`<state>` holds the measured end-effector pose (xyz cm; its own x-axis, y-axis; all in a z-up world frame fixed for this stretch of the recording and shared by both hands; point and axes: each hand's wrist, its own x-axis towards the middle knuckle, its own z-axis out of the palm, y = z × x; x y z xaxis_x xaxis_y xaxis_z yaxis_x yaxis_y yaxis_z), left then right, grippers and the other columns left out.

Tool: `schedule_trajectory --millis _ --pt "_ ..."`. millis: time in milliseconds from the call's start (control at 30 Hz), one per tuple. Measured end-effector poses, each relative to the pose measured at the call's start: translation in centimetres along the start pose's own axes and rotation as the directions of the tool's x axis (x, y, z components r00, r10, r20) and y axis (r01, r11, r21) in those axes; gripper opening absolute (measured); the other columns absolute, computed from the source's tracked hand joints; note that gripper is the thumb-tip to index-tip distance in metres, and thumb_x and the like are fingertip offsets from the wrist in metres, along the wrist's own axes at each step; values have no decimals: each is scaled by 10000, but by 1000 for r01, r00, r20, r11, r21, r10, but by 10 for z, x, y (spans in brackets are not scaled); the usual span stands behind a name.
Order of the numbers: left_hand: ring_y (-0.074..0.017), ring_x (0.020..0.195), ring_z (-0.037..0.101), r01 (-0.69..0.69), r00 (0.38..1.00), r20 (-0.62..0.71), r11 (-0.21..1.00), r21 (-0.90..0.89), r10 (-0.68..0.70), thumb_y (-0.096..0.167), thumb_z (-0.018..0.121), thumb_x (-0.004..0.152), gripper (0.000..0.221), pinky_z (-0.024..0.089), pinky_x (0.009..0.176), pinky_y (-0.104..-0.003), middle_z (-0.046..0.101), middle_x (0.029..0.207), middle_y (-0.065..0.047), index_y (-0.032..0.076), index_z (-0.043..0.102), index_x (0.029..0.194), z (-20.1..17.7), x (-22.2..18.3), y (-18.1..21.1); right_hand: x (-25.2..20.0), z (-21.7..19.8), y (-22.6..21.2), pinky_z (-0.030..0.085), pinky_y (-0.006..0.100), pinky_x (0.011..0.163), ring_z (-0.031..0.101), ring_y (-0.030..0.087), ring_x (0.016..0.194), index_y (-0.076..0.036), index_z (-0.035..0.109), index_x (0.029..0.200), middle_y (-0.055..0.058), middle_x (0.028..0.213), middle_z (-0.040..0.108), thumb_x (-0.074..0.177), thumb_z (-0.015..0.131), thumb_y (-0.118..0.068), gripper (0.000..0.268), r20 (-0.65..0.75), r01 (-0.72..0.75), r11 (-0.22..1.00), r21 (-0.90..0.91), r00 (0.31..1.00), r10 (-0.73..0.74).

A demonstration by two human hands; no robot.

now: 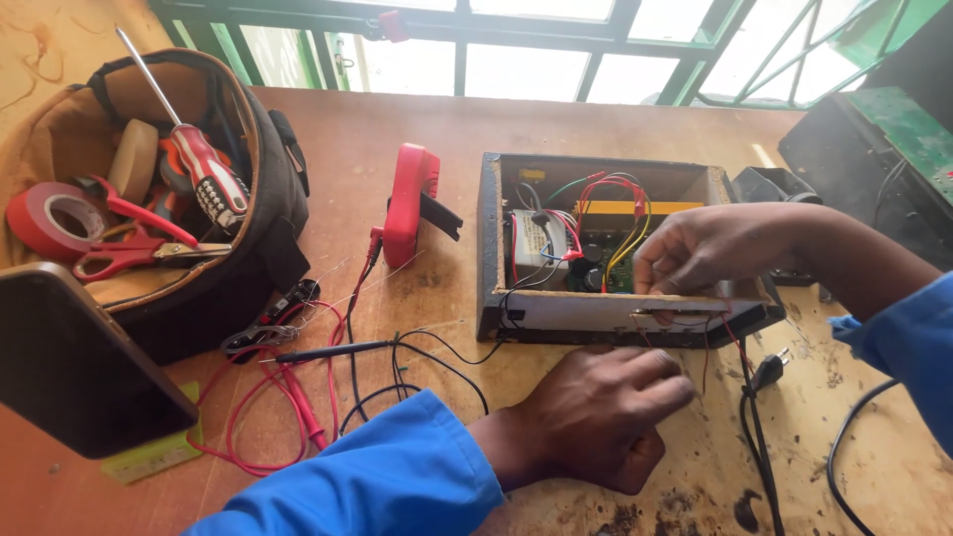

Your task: The person repairs an electronic device by handling a circuit board and a heat sink, then connecting wires to a transformer and a control panel inside a wooden enclosure. They finish by soldering connections on the control panel using a soldering iron.

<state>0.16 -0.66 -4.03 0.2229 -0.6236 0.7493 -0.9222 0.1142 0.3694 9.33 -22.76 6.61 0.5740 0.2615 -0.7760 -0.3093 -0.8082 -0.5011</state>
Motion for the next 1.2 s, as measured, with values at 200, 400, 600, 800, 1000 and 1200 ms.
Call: schedule_trajectory --millis 200,400,600,800,1000,1200 --pt "-354 563 579 140 972 -205 982 128 -112 62 512 985 132 383 409 -476 592 742 -127 3 559 1093 8 -1 -12 8 -2 -3 528 310 466 677 218 566 66 742 1007 179 761 791 971 674 -44 134 56 -31 997 65 998 27" --pt "-238 478 548 81 990 -138 867 491 -14 8 605 902 520 342 387 -426 520 631 -5 98 641 1413 20 -11 -48 6 6 -9 498 304 426 659 223 534 47 742 1011 172 720 756 961 704 -118 176 18 -59 995 85 998 58" --pt "-165 575 554 -70 975 -110 731 679 195 62 699 975 246 362 442 -339 582 725 31 99 740 1215 12 0 -53 11 0 11 420 221 411 593 117 523 47 753 1004 77 707 717 961 692 -200 258 125 124 982 142 982 -142" --pt "-129 548 504 -128 967 -36 607 784 251 83 700 991 60 333 448 -302 540 695 36 102 752 1013 8 11 -39 11 -3 22 440 240 467 590 121 565 54 739 994 76 738 711 980 663 -191 257 123 172 976 135 974 -189" --pt "-145 552 471 -179 962 13 591 787 274 104 648 1045 286 307 466 -312 456 674 31 178 619 769 4 20 -33 -18 12 -2 461 268 499 644 169 592 47 773 940 127 816 807 980 633 -94 203 37 123 992 29 992 -124" --pt "-121 547 494 -141 979 40 523 840 199 153 629 1049 236 323 447 -298 501 704 42 192 620 816 11 24 -34 -51 23 -15 399 255 475 557 151 558 -68 795 991 58 751 744 996 599 -91 197 -264 -83 980 -179 964 34"
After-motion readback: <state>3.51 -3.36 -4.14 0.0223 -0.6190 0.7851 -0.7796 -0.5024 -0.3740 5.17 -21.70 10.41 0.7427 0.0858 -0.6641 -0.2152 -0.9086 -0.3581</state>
